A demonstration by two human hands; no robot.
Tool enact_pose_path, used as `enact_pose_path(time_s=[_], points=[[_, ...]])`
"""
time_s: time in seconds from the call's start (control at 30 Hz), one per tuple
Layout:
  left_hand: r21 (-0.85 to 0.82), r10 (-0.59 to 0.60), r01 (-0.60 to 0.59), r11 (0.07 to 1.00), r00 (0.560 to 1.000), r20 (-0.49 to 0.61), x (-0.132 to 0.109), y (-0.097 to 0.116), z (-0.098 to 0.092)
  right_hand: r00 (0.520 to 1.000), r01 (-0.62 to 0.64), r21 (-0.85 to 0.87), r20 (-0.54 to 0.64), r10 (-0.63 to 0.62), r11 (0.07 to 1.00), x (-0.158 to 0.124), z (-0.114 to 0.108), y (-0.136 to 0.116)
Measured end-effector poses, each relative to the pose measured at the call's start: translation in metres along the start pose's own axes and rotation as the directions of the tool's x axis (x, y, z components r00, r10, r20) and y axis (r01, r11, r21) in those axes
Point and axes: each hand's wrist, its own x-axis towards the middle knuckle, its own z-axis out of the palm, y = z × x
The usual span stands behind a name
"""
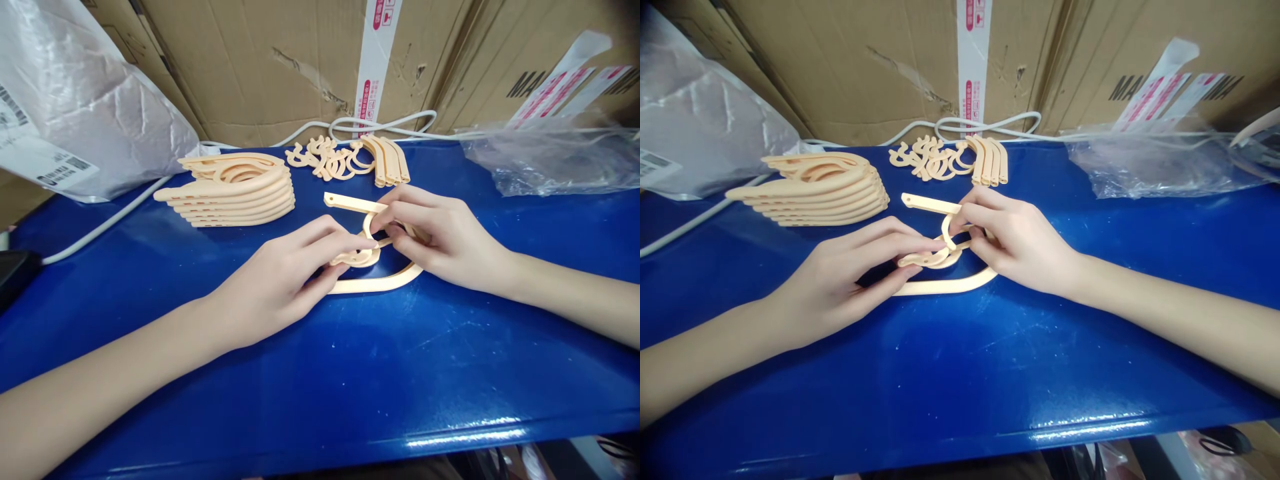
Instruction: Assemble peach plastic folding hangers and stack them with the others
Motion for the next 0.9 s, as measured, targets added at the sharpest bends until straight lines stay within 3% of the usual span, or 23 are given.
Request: enact_pose_path(time_s=[0.5,0.73,0.9], points=[[0.026,-0.033,0.032,0.999,0.999,0.027,0.0,-0.003,-0.001,0.998,-0.042,0.032,0.044,0.04,0.999,0.0,0.0,-0.001],[-0.148,-0.111,0.114,0.982,0.993,0.024,0.003,-0.011,-0.001,0.999,-0.016,0.075,0.047,0.012,0.997,0.001,-0.002,0.0],[-0.168,-0.155,0.155,0.974,0.988,0.011,0.006,-0.01,-0.004,1.0,-0.017,0.066,0.028,0.015,0.998,0.001,-0.003,-0.001]])
